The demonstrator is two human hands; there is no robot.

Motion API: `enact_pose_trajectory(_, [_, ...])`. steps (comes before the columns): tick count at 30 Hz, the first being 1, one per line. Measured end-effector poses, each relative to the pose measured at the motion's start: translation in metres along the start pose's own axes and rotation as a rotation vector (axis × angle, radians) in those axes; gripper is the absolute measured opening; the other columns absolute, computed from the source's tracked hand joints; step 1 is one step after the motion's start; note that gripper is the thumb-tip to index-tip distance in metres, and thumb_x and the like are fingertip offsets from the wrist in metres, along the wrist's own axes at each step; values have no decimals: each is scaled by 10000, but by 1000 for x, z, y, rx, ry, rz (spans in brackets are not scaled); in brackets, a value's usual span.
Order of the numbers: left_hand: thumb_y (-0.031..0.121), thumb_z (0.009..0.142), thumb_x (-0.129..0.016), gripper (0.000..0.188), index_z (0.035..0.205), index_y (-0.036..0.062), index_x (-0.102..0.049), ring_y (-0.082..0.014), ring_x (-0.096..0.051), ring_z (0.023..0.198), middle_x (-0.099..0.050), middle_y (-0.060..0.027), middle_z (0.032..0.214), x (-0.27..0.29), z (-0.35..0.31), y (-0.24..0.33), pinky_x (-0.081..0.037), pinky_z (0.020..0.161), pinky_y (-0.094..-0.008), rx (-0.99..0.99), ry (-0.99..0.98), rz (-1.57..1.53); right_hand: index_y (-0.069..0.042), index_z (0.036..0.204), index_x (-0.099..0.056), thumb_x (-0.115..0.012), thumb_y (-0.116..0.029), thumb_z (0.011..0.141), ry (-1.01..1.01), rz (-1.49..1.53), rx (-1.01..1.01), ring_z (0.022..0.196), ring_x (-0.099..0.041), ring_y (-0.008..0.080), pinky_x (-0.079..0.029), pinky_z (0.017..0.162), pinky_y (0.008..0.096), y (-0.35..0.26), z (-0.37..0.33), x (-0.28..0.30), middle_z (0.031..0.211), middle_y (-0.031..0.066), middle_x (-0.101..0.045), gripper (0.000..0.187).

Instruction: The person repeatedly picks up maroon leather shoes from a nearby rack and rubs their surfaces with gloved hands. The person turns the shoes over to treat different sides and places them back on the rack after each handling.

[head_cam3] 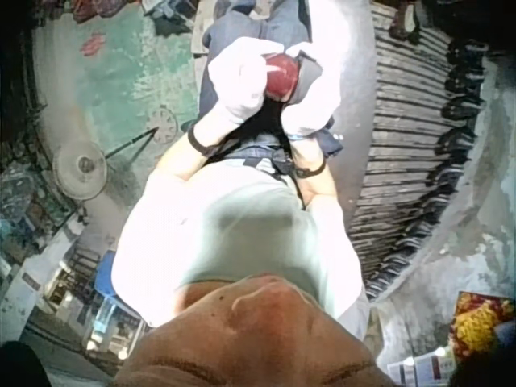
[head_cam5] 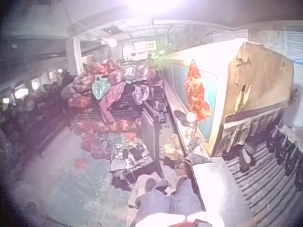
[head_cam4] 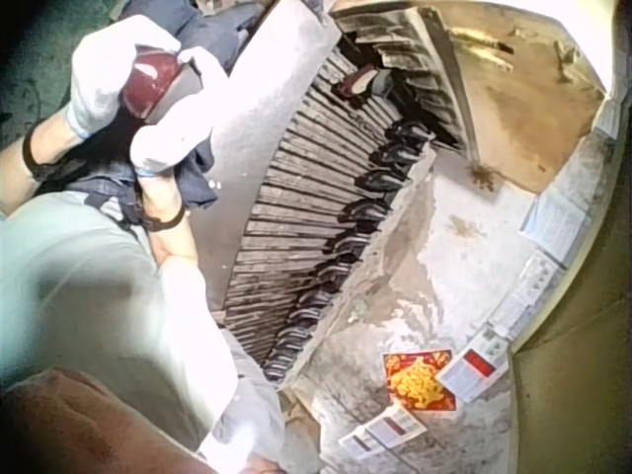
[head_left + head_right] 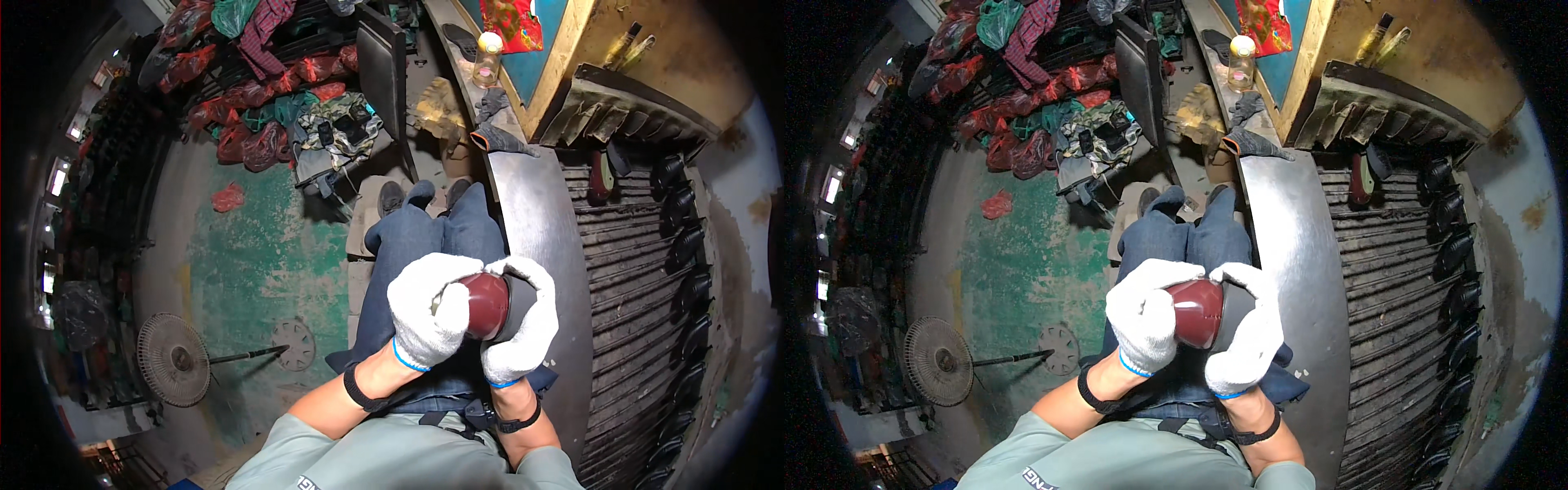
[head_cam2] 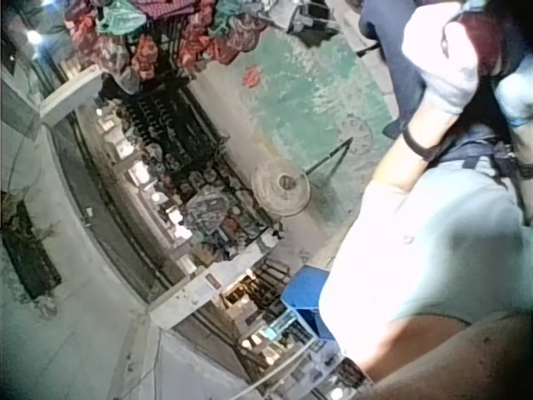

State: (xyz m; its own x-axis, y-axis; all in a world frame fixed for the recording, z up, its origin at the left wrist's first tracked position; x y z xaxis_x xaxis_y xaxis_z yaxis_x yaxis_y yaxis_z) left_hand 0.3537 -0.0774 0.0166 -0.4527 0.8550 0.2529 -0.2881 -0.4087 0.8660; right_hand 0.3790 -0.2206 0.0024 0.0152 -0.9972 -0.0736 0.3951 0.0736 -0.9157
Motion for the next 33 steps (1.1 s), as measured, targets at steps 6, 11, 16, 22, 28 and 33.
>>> enact_pose_trajectory(6, [182,927,-622,331,1115,-11,-814,-363,-789,923,-826,-186,1043,9,-18,-1,-623,874,-444,-166,5,25,97,1267,-641,-516,-483,1054,-192,-76,75,1094,-689,287,-538,1033,421,-6,-5,10,1172,202,-691,630])
enact_pose_trajectory(11, [157,863,-649,317,1100,-3,-786,-405,-777,942,-813,-210,1071,21,-54,-8,-614,894,-510,-274,-50,-35,108,1562,-516,-508,-620,1091,-282,56,-219,1437,-585,344,-417,1247,464,-17,-38,24,1553,247,-593,867])
enact_pose_trajectory(16, [203,882,-647,302,1089,6,-745,-414,-768,984,-803,-218,1110,20,-85,-9,-589,892,-536,-355,-143,-63,90,1529,-578,-386,-472,1191,-322,94,-462,1461,-576,328,-387,1282,460,-32,-68,47,1556,241,-613,683])
enact_pose_trajectory(22, [237,965,-623,307,1079,-19,-748,-423,-743,1025,-792,-246,1143,14,-104,-8,-576,928,-540,-297,-75,-76,99,1130,-690,-478,-235,1104,-172,-121,-237,1215,-695,336,-495,1132,446,-29,-75,38,1280,256,-734,397])
enact_pose_trajectory(28, [202,955,-604,299,1072,-34,-746,-416,-727,1017,-783,-260,1133,13,-105,-11,-575,922,-539,-311,-71,-56,111,1144,-701,-455,-231,1113,-170,-112,-201,1185,-708,347,-519,1101,438,-28,-70,33,1258,253,-739,422])
enact_pose_trajectory(33, [170,904,-610,290,1071,-31,-736,-400,-725,998,-783,-252,1113,17,-97,-10,-550,982,-562,-296,-111,-76,137,1249,-704,-450,-256,1116,-365,-118,-205,1263,-681,352,-502,1132,444,-27,-63,39,1294,248,-735,486])
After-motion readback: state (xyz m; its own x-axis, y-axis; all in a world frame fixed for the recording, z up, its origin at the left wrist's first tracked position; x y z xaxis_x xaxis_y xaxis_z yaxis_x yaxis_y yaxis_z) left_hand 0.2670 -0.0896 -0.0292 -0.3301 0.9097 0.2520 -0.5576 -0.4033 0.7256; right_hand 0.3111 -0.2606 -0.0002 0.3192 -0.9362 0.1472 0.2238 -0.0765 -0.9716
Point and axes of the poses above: each hand's wrist, its own z-axis towards the middle knuckle, its own x-axis out of the back of the hand, y = z × x, the point moved 1 cm from there along z, towards the middle knuckle
